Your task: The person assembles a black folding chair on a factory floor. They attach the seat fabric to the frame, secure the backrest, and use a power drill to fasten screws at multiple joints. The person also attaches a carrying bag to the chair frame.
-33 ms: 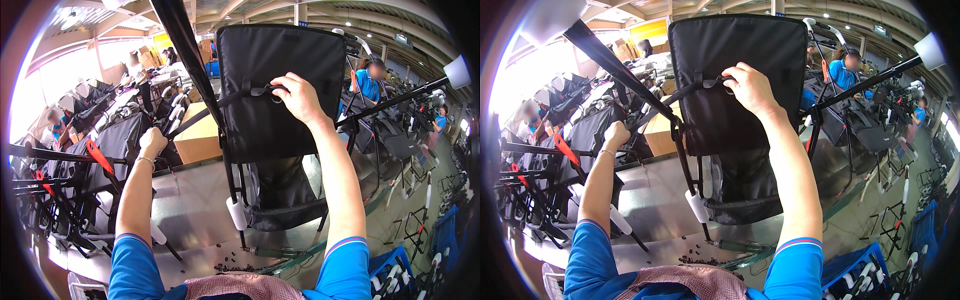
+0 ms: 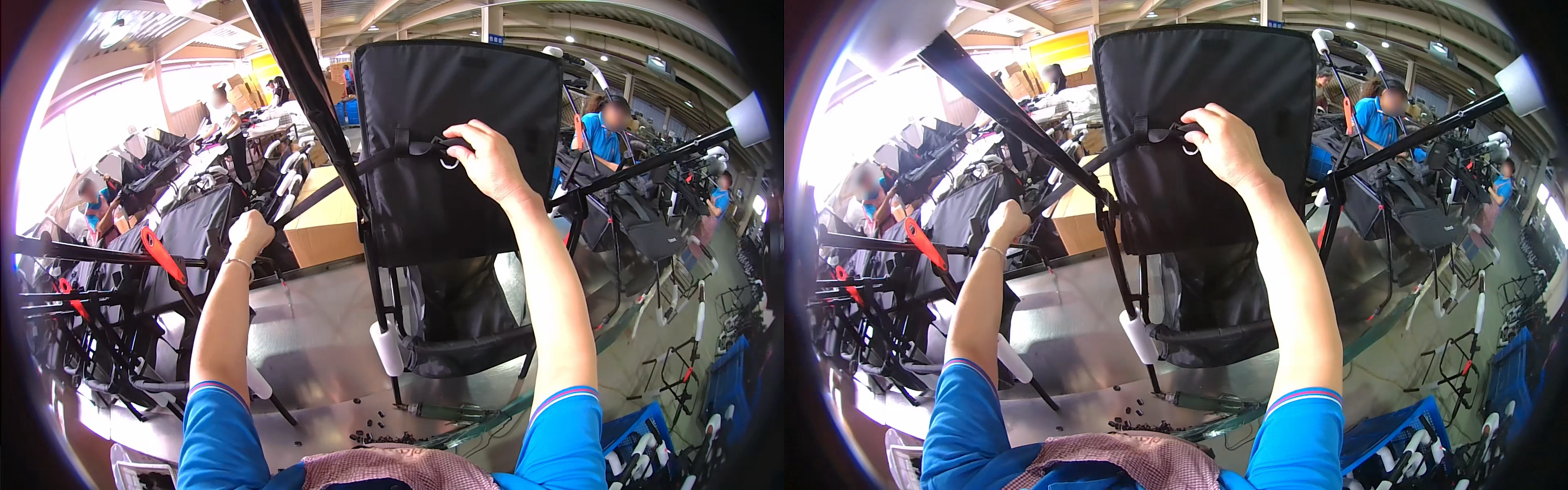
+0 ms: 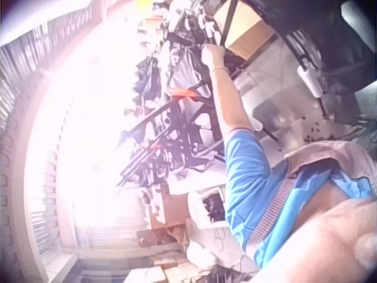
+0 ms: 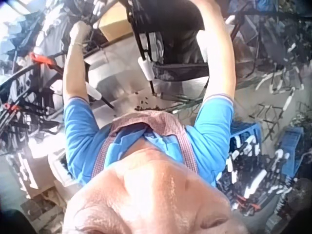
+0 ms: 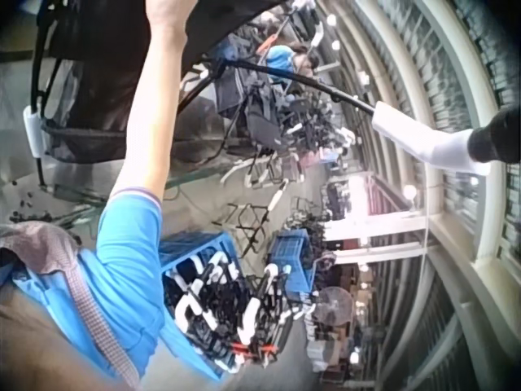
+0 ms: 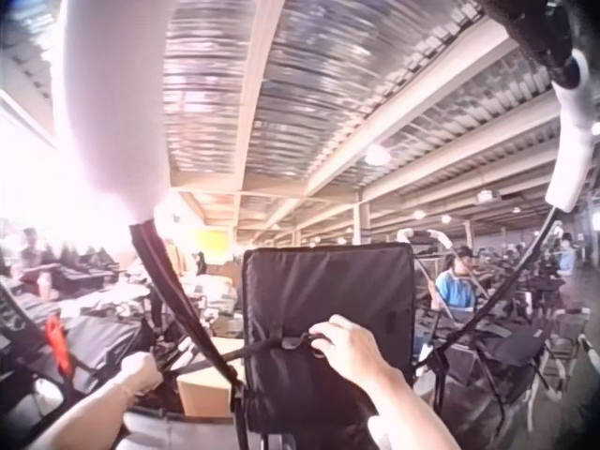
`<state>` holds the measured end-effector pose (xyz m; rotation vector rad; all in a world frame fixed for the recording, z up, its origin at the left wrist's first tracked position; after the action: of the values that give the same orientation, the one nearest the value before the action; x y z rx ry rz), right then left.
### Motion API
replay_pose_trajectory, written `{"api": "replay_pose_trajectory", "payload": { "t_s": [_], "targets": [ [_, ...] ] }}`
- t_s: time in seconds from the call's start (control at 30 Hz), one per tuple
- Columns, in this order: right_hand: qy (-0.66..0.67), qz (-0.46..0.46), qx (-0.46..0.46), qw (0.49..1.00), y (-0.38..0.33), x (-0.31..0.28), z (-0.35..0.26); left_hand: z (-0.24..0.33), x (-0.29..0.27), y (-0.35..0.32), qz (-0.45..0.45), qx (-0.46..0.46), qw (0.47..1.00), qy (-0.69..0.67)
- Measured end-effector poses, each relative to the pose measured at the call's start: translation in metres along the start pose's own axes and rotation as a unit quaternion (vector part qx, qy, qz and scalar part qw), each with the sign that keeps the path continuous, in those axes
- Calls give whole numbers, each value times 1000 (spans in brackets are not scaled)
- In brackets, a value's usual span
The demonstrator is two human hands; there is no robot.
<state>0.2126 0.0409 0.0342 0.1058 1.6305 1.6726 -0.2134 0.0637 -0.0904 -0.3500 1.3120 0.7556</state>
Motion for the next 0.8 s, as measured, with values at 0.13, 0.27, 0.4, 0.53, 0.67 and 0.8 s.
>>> {"api": "replay_pose_trajectory", "payload": {
  "t_s": [0.13, 0.27, 0.4, 0.53, 0.67, 0.8],
  "targets": [
    [-71, 99, -85, 989, -9, 2, -17, 2, 11, -11, -27, -5, 1000, -3],
    [-65, 210, -78, 972, -30, 8, -9, 9, 28, -9, 76, 71, 995, 0],
    [27, 215, 39, 976, -45, 18, 22, 5, 35, -8, 63, 47, 997, -3],
    [10, 168, 43, 985, -35, 21, 24, -9, 44, -8, 22, 10, 1000, 4],
    [-17, 95, 95, 991, -31, 35, 35, -21, 57, -22, -49, -27, 998, -2],
    [-40, 44, 161, 985, -25, 49, 45, -29, 70, -39, -35, 1, 999, -18]
  ]
}}
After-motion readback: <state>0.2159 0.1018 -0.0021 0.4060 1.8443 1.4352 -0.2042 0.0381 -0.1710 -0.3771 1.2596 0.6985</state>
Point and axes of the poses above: each hand's wrist, its own y-axis towards the middle knuckle, its own x-axis out of the palm, z = x × y, the point moved 7 cm from there along y, towards the middle knuckle, and after that the axes turned 15 degrees about -x, right-handed, at the moved point
